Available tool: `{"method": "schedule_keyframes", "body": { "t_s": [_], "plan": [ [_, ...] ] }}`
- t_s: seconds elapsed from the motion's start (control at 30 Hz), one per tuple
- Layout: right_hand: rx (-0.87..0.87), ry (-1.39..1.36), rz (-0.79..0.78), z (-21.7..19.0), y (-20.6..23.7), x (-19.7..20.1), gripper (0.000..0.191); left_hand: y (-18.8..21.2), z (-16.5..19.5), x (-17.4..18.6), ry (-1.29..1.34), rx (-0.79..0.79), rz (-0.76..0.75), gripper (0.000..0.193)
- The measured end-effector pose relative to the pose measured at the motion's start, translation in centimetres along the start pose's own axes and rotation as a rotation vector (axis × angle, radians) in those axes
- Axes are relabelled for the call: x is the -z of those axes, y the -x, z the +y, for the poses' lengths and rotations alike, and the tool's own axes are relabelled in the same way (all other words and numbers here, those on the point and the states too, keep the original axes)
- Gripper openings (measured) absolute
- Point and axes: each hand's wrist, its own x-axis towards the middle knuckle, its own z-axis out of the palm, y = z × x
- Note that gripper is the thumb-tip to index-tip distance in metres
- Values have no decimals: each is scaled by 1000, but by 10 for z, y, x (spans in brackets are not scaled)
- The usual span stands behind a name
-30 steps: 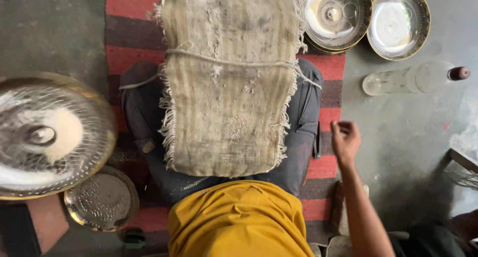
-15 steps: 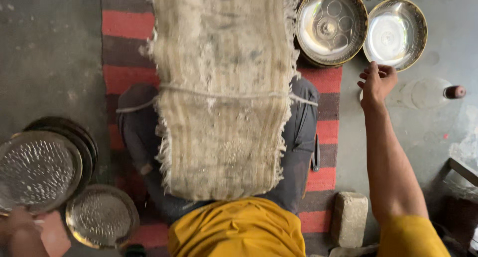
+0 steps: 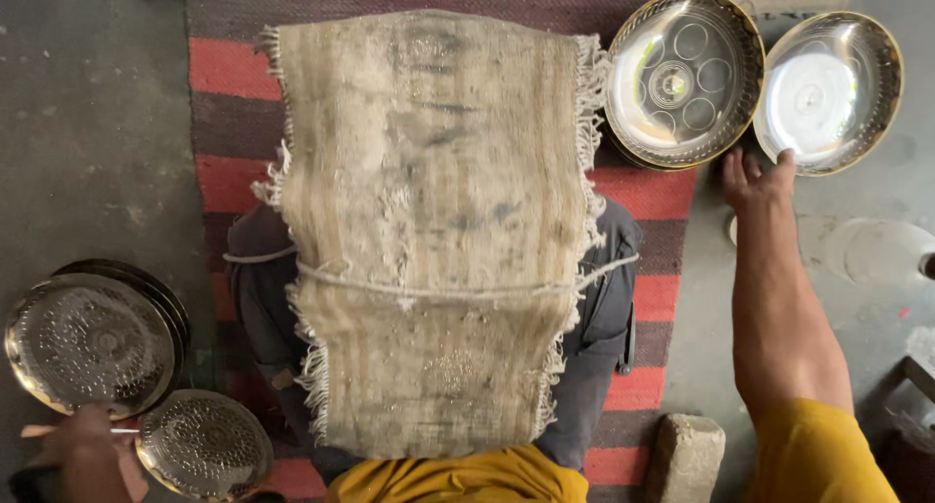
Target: The person hammers a brass plate with a chisel and hammer to create a textured pattern. They then switch to a second brass plate and continue hammering to form circular indentations.
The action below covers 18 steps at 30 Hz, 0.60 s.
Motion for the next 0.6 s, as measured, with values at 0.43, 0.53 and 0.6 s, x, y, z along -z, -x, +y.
{"method": "schedule_keyframes", "body": {
  "t_s": [0.43, 0.53, 0.6],
  "plan": [
    [492, 72, 30, -45, 81, -16, 44, -31, -42, 10, 581, 60, -126, 27],
    [496, 141, -113, -60, 121, -9, 39, -36, -57, 21, 553, 25, -132, 32],
    [501, 217, -241, -70, 145, -2, 36, -37, -69, 26, 404, -109, -105, 34]
  ]
}}
